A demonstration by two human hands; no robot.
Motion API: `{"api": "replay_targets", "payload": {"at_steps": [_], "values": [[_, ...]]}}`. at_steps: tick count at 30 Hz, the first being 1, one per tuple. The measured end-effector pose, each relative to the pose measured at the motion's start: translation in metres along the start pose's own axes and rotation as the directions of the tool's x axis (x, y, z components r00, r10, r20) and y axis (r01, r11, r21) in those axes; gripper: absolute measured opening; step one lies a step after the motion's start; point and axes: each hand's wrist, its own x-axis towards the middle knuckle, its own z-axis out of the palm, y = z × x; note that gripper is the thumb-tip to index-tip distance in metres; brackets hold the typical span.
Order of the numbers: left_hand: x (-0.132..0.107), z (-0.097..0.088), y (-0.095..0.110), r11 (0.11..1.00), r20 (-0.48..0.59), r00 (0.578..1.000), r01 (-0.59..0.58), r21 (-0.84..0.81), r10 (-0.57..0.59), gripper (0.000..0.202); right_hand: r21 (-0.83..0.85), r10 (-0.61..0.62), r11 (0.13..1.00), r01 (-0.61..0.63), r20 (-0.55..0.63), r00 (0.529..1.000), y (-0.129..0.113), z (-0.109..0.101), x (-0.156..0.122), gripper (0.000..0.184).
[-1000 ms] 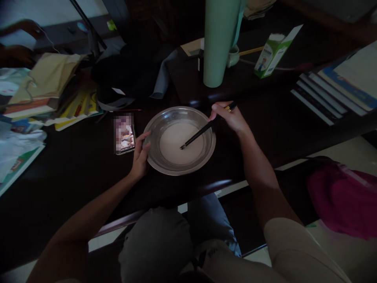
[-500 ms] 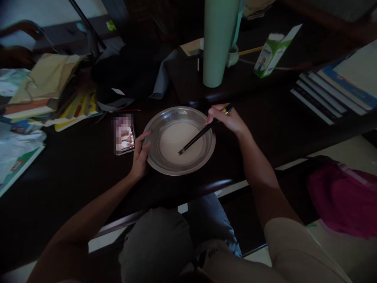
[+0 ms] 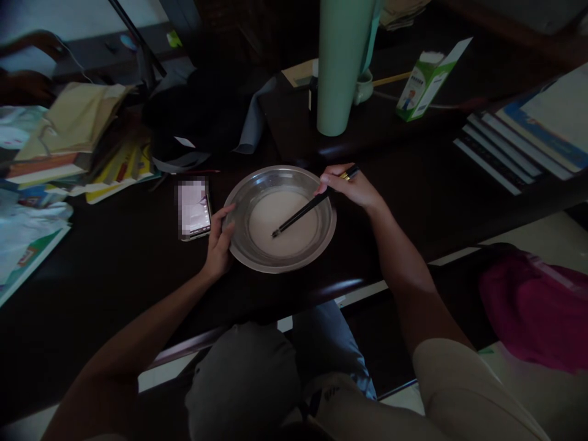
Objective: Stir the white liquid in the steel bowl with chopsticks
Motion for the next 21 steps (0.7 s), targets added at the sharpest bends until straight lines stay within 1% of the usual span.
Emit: {"api": "replay_targets", "payload": {"at_steps": [1, 3, 5, 6, 7, 9, 12, 14, 17, 18, 19, 21], "values": [[0.0, -0.0001, 0.0001, 1.0, 0.004, 1.0, 0.0, 0.001, 0.0, 0.042, -0.011, -0.008, 1.0, 0.008, -0.011, 1.0, 0.0, 0.0002, 0.0004, 0.043], [-0.0001, -0.0003, 0.0002, 1.0, 0.009, 1.0, -0.005, 0.01, 0.005, 0.042, -0.028, -0.013, 1.0, 0.011, -0.07, 0.997, 0.0013, -0.0014, 0.0011, 0.043], [-0.0002, -0.0007, 0.0001, 1.0, 0.01, 1.0, -0.014, 0.023, 0.013, 0.043, -0.02, -0.01, 1.0, 0.007, -0.132, 0.991, 0.0032, -0.0041, 0.0012, 0.045], [-0.0002, -0.0009, -0.0001, 0.999, 0.006, 1.0, -0.018, 0.03, 0.018, 0.042, -0.007, -0.005, 1.0, 0.003, -0.142, 0.99, 0.004, -0.0052, 0.001, 0.047], [-0.0001, -0.001, -0.0001, 0.999, 0.003, 1.0, -0.022, 0.036, 0.022, 0.042, 0.006, 0.002, 1.0, -0.001, -0.133, 0.991, 0.0044, -0.0057, 0.0007, 0.047], [0.0, -0.001, -0.0001, 0.999, -0.002, 1.0, -0.027, 0.041, 0.027, 0.042, 0.018, 0.012, 1.0, -0.011, -0.076, 0.997, 0.0045, -0.0053, 0.0002, 0.047], [0.0003, -0.0007, 0.0004, 0.999, 0.002, 1.0, -0.029, 0.043, 0.029, 0.042, -0.011, 0.009, 1.0, -0.009, 0.002, 1.0, 0.0039, -0.0033, 0.0003, 0.044], [0.0003, -0.0005, 0.0008, 0.998, 0.002, 0.999, -0.034, 0.046, 0.034, 0.042, -0.026, 0.0, 1.0, -0.001, -0.022, 1.0, 0.0042, -0.0034, 0.0008, 0.042], [0.0003, -0.0005, 0.0011, 0.998, -0.002, 0.999, -0.037, 0.046, 0.037, 0.042, -0.022, -0.001, 1.0, -0.002, -0.117, 0.993, 0.0045, -0.0056, 0.0009, 0.045], [0.0002, -0.0006, 0.0011, 0.998, -0.002, 0.999, -0.034, 0.043, 0.034, 0.042, -0.013, 0.003, 1.0, -0.004, -0.133, 0.991, 0.0041, -0.0061, 0.0007, 0.047], [0.0001, -0.0006, 0.0011, 0.999, -0.003, 1.0, -0.03, 0.041, 0.03, 0.042, -0.002, 0.006, 1.0, -0.007, -0.13, 0.992, 0.0034, -0.006, 0.0003, 0.048], [-0.0001, -0.0007, 0.0008, 0.999, -0.003, 1.0, -0.024, 0.034, 0.024, 0.041, 0.014, 0.012, 1.0, -0.011, -0.08, 0.997, 0.0017, -0.0043, -0.0004, 0.047]]}}
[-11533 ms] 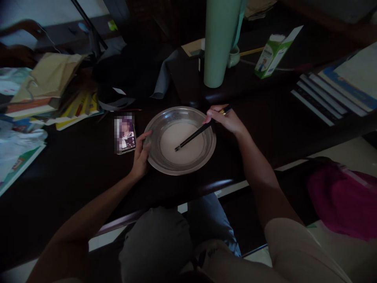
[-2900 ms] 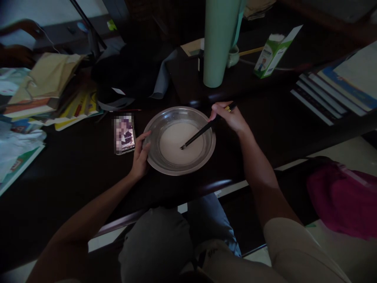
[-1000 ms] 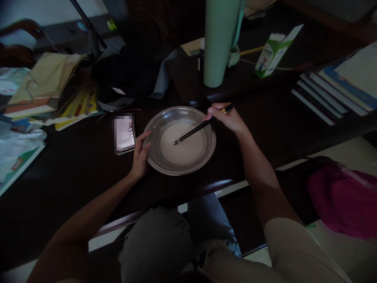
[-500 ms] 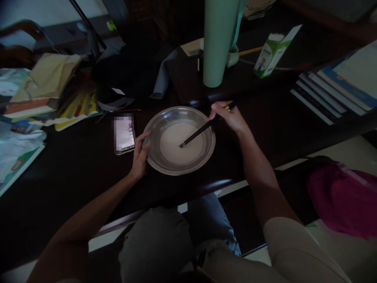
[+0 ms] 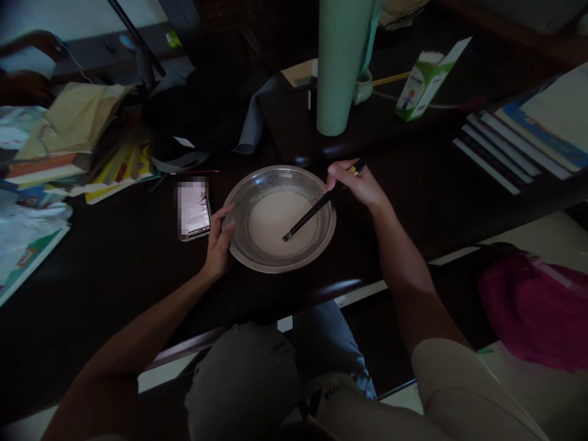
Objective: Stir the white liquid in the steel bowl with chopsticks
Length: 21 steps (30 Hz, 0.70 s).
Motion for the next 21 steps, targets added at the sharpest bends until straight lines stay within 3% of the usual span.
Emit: {"api": "replay_targets", "payload": {"at_steps": [4, 10, 16, 21], "values": [[-0.0002, 0.0, -0.0006, 1.0, 0.005, 1.0, 0.012, -0.026, -0.012, 0.041, -0.024, -0.019, 0.999, 0.021, 0.077, 0.997, -0.001, 0.0038, 0.0002, 0.043], [0.0, 0.001, 0.0011, 1.0, -0.002, 1.0, 0.002, -0.026, -0.002, 0.042, 0.017, -0.048, 0.999, 0.05, -0.092, 0.995, 0.0049, -0.0015, 0.0015, 0.046], [-0.0002, 0.0009, 0.0008, 1.0, 0.0, 1.0, 0.009, -0.019, -0.009, 0.043, 0.005, -0.029, 1.0, 0.028, 0.083, 0.996, 0.0016, 0.0029, 0.0009, 0.043], [0.0002, 0.0003, 0.0004, 1.0, 0.0, 1.0, -0.002, -0.007, 0.002, 0.043, 0.0, -0.048, 0.999, 0.048, -0.071, 0.996, 0.0024, -0.0001, 0.0011, 0.045]]}}
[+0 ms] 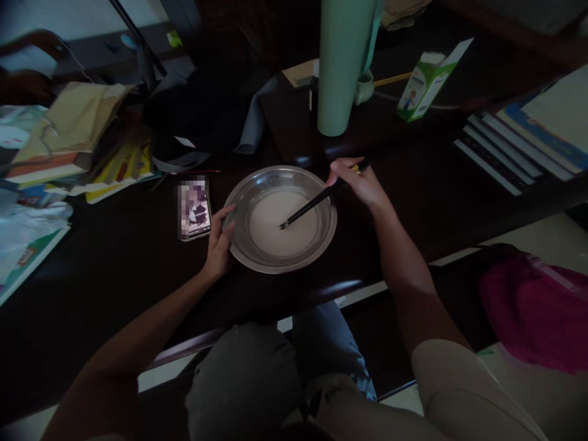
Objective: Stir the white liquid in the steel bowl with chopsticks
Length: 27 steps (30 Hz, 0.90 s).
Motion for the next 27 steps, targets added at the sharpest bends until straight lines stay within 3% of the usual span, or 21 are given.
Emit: {"api": "replay_targets", "payload": {"at_steps": [7, 12, 18, 24, 27], "values": [[-0.0003, -0.0009, -0.0024, 1.0, 0.019, 1.0, -0.001, -0.011, 0.001, 0.041, -0.019, 0.013, 1.0, -0.01, 0.148, 0.989, -0.001, 0.001, -0.0006, 0.043], [-0.0004, -0.0009, -0.0019, 1.0, 0.017, 1.0, 0.004, -0.01, -0.003, 0.041, -0.016, -0.009, 1.0, 0.009, -0.007, 1.0, 0.001, -0.0015, 0.0002, 0.043], [-0.0001, -0.0005, -0.0015, 1.0, -0.001, 1.0, 0.006, -0.005, -0.006, 0.043, 0.002, 0.013, 1.0, -0.014, 0.133, 0.991, -0.0034, 0.0025, -0.0007, 0.043], [0.0001, -0.0004, -0.0007, 1.0, 0.0, 1.0, 0.009, 0.0, -0.009, 0.044, 0.015, 0.013, 1.0, -0.013, -0.029, 0.999, -0.0034, -0.0001, -0.0003, 0.043], [-0.0001, -0.0003, -0.0006, 1.0, 0.008, 1.0, 0.011, -0.002, -0.011, 0.043, 0.063, 0.04, 0.997, -0.042, 0.033, 0.999, -0.0028, -0.0003, -0.0016, 0.044]]}}
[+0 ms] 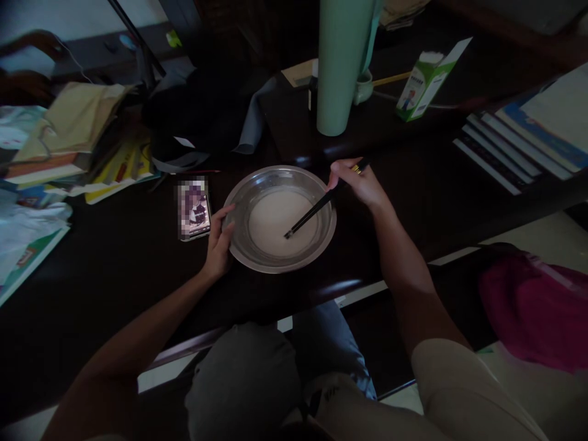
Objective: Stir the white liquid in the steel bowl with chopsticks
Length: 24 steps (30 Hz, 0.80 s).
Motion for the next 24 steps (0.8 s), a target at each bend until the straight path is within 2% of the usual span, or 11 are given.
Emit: {"api": "replay_targets", "payload": {"at_steps": [2, 4, 9, 12, 15, 17, 21, 24], "values": [[0.0001, 0.0002, -0.0005, 1.0, -0.005, 1.0, -0.012, 0.001, 0.012, 0.042, -0.011, 0.009, 1.0, -0.008, 0.089, 0.996, -0.0007, 0.0022, -0.0003, 0.042], [0.0004, 0.0003, -0.001, 1.0, -0.01, 1.0, -0.029, 0.002, 0.029, 0.042, -0.037, 0.005, 0.999, 0.0, 0.127, 0.992, -0.0018, 0.0042, 0.0002, 0.041], [0.0009, 0.0003, -0.0006, 0.999, -0.01, 0.999, -0.038, 0.015, 0.038, 0.043, -0.049, -0.018, 0.999, 0.017, -0.021, 1.0, -0.0011, 0.0011, 0.0011, 0.043], [0.0004, 0.0002, 0.0003, 1.0, -0.018, 1.0, -0.019, 0.019, 0.019, 0.042, -0.006, -0.013, 1.0, 0.013, 0.025, 1.0, 0.0012, -0.0005, 0.0005, 0.043], [-0.0001, 0.0, 0.0009, 1.0, -0.015, 1.0, -0.007, 0.008, 0.008, 0.043, -0.061, -0.01, 0.998, 0.016, 0.107, 0.994, 0.0028, 0.0013, 0.0008, 0.042], [-0.0001, -0.0001, 0.001, 1.0, -0.012, 1.0, -0.006, 0.0, 0.006, 0.043, -0.099, -0.017, 0.995, 0.026, 0.084, 0.996, 0.0033, 0.0022, 0.0016, 0.043], [0.0002, -0.0005, 0.0011, 1.0, -0.014, 1.0, -0.009, 0.007, 0.009, 0.044, -0.097, -0.037, 0.995, 0.032, -0.052, 0.998, 0.0022, 0.0008, 0.0024, 0.045], [0.0001, -0.0004, 0.0006, 1.0, -0.01, 1.0, -0.012, 0.028, 0.012, 0.044, -0.065, -0.015, 0.998, 0.014, -0.013, 1.0, -0.0003, 0.0012, 0.0014, 0.047]]}}
